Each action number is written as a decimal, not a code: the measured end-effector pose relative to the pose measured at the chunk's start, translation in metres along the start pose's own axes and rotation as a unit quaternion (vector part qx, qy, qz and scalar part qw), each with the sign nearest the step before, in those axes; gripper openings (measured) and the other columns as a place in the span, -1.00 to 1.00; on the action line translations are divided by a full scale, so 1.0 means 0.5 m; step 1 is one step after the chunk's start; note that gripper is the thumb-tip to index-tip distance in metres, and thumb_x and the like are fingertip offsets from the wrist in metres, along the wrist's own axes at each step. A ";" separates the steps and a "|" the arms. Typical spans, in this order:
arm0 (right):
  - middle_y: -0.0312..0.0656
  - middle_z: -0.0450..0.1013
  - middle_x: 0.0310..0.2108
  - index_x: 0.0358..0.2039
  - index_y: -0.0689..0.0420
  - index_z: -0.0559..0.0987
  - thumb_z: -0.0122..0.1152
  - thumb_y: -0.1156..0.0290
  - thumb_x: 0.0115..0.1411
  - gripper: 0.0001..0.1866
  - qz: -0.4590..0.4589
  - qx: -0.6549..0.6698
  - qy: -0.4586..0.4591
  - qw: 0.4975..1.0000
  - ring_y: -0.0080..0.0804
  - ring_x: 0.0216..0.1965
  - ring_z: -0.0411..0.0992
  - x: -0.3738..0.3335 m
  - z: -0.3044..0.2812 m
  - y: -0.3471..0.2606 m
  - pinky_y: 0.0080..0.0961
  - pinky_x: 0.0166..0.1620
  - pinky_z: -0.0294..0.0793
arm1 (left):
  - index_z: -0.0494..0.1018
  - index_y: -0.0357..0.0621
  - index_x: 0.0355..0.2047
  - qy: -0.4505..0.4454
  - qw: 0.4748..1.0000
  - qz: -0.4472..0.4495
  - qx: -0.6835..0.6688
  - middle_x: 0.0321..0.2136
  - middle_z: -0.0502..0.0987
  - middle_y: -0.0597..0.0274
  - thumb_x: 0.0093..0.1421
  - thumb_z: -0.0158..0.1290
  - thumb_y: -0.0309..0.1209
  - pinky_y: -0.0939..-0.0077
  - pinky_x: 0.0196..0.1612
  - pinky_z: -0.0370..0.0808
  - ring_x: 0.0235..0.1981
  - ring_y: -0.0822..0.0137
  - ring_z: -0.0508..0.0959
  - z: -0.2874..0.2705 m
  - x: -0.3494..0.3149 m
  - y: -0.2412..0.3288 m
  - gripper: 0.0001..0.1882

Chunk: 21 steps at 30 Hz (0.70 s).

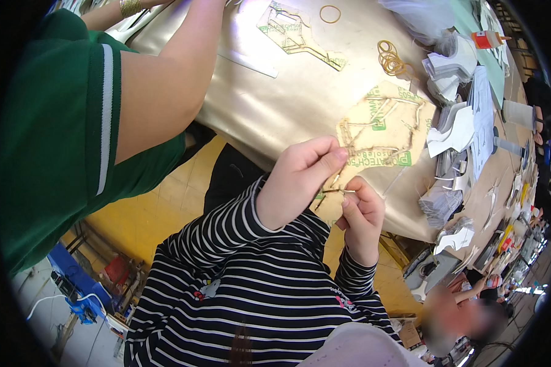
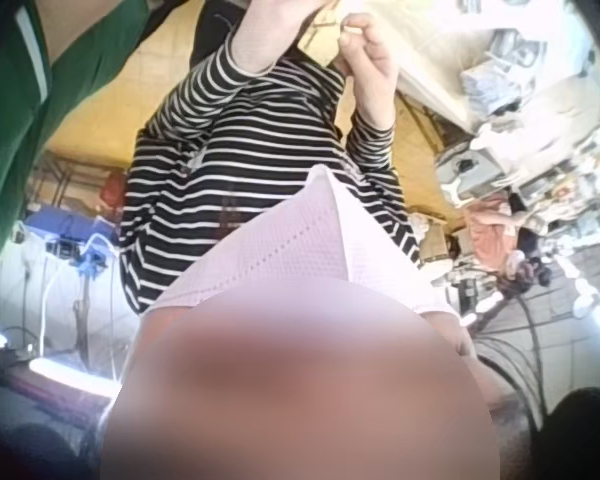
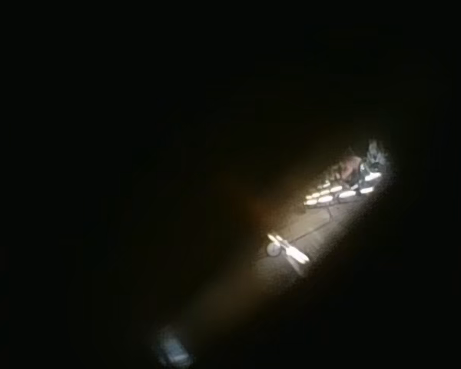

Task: The person holds and manipulates small cardboard pieces with printed markings, turning them over and inspecting edges. A coworker nearby handles white fabric pieces on the same table. The person places the cardboard pieces on the table at the end.

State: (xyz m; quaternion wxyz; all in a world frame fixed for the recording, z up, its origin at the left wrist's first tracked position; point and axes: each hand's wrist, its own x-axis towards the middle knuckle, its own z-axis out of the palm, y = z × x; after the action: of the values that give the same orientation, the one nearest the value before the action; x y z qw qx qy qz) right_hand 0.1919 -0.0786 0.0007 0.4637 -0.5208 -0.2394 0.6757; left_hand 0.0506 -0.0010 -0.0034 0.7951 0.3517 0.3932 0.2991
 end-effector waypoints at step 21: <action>-0.48 0.13 -0.75 0.00 0.43 0.40 -0.06 0.38 0.27 -0.60 -0.071 -0.069 0.099 0.990 -0.77 -0.74 -0.01 -0.003 -0.007 -0.035 -0.76 -0.64 -0.15 | 0.43 -0.34 -0.51 0.126 0.928 0.181 0.300 -0.72 0.33 0.36 0.24 0.03 -0.43 0.65 -0.61 0.20 -0.67 0.62 0.29 -0.013 0.000 0.016 -0.77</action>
State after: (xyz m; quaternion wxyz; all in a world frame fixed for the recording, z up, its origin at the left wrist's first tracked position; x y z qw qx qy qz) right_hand 0.2018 -0.0724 0.0145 0.4949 -0.5972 -0.2745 0.5684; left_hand 0.0437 0.0057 -0.0001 0.5290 0.5986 0.4910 0.3474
